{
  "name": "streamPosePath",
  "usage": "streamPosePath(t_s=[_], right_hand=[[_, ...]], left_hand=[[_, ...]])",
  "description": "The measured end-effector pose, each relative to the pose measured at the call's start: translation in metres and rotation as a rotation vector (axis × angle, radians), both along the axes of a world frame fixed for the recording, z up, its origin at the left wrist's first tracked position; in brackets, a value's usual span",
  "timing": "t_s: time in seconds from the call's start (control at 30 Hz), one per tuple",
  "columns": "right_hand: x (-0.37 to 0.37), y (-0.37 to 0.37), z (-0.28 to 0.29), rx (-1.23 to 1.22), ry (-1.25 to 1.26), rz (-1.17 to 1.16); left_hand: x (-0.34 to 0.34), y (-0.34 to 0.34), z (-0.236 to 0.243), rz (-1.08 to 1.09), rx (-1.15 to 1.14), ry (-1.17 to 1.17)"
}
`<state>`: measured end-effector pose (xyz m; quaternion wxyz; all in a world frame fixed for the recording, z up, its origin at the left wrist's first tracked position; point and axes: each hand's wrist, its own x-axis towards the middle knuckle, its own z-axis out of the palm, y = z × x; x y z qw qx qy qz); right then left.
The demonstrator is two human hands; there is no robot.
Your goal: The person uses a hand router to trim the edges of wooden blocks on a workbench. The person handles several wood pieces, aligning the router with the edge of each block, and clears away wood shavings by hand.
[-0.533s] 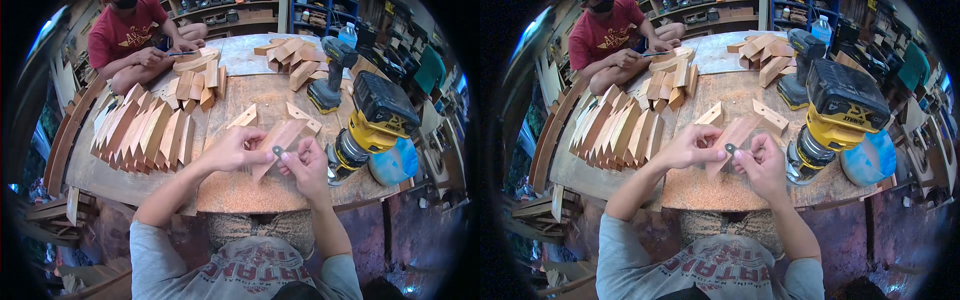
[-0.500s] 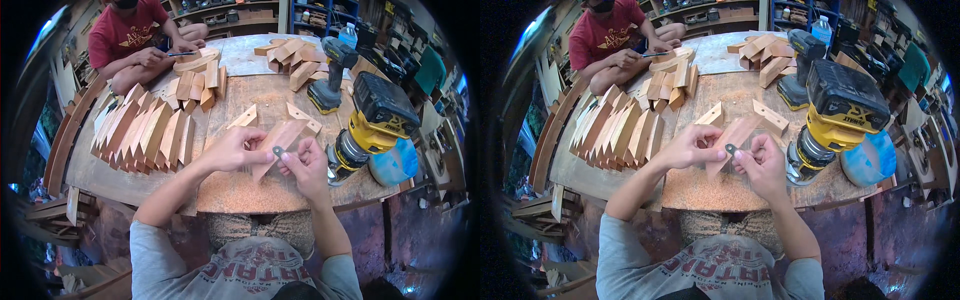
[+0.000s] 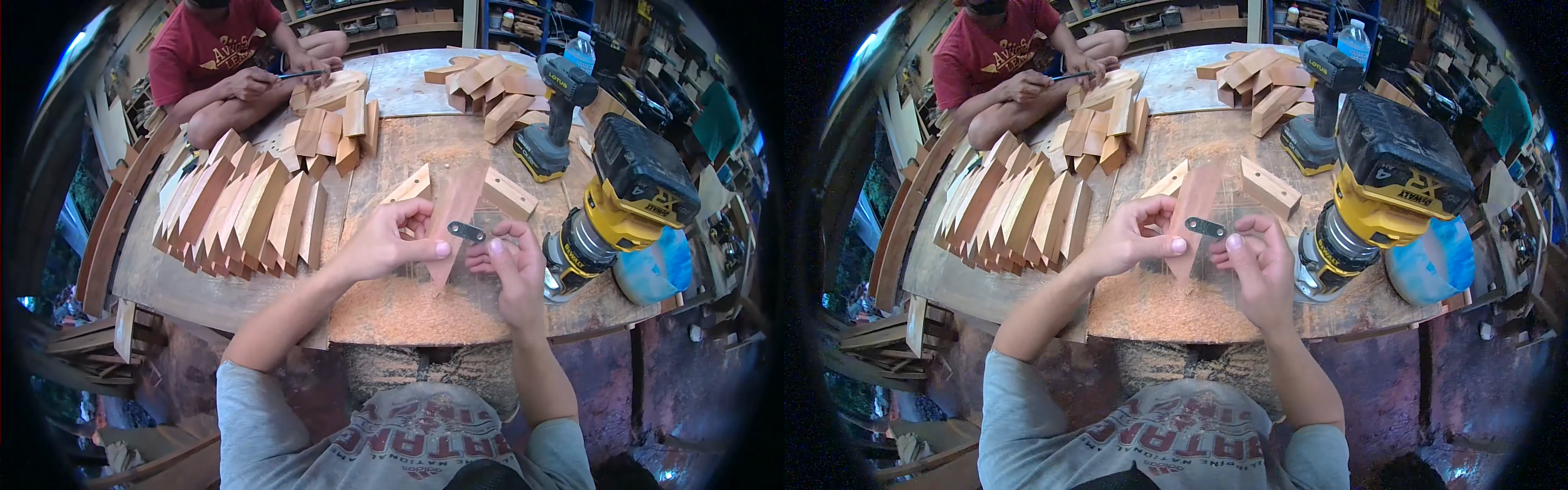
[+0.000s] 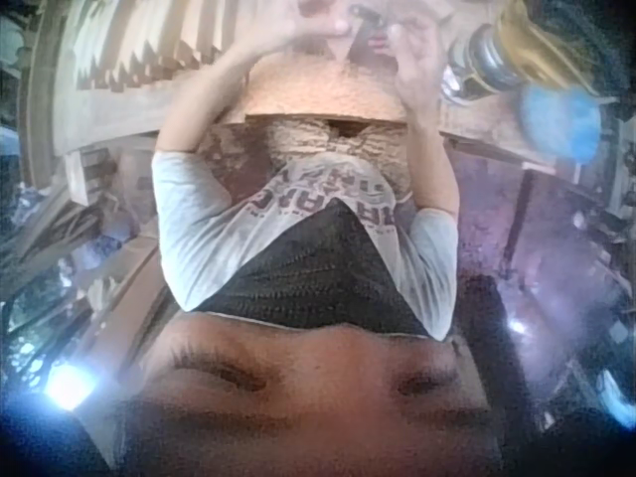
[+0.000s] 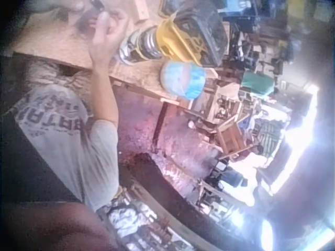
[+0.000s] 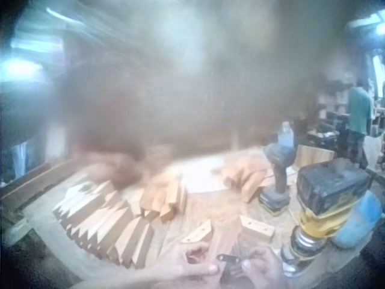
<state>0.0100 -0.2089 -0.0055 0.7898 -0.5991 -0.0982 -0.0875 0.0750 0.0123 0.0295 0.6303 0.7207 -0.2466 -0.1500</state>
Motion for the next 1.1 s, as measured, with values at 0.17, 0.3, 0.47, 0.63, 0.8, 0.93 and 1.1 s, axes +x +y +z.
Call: streamPosePath(t_s=[0.17,0.3,0.47,0.63,0.8,0.93,1.1], right_hand=[[0.004,0.002,-0.001,-0.003,0.009,0.004],[0.005,0.001,0.001,-0.015,0.006,0.014],[0.005,0.001,-0.002,-0.129,0.043,0.013],[-0.019,-0.016,0.007,-0.596,-0.033,-0.092],[-0.040,-0.020,-0.013,-0.927,-0.131,-0.129],[-0.039,-0.022,-0.033,-0.844,-0.251,-0.203],[-0.042,-0.029,-0.038,-0.831,-0.222,-0.324]], left_hand=[[-0.004,0.001,0.000,0.012,0.016,-0.001],[-0.006,0.001,0.000,-0.004,0.014,0.041],[-0.001,-0.002,0.008,-0.012,0.124,0.004],[0.063,0.016,0.043,0.067,0.559,0.074],[0.180,0.004,0.068,0.292,0.662,-0.346],[0.281,-0.023,0.086,0.594,0.528,-0.501],[0.365,-0.085,0.103,0.878,0.452,-0.707]])
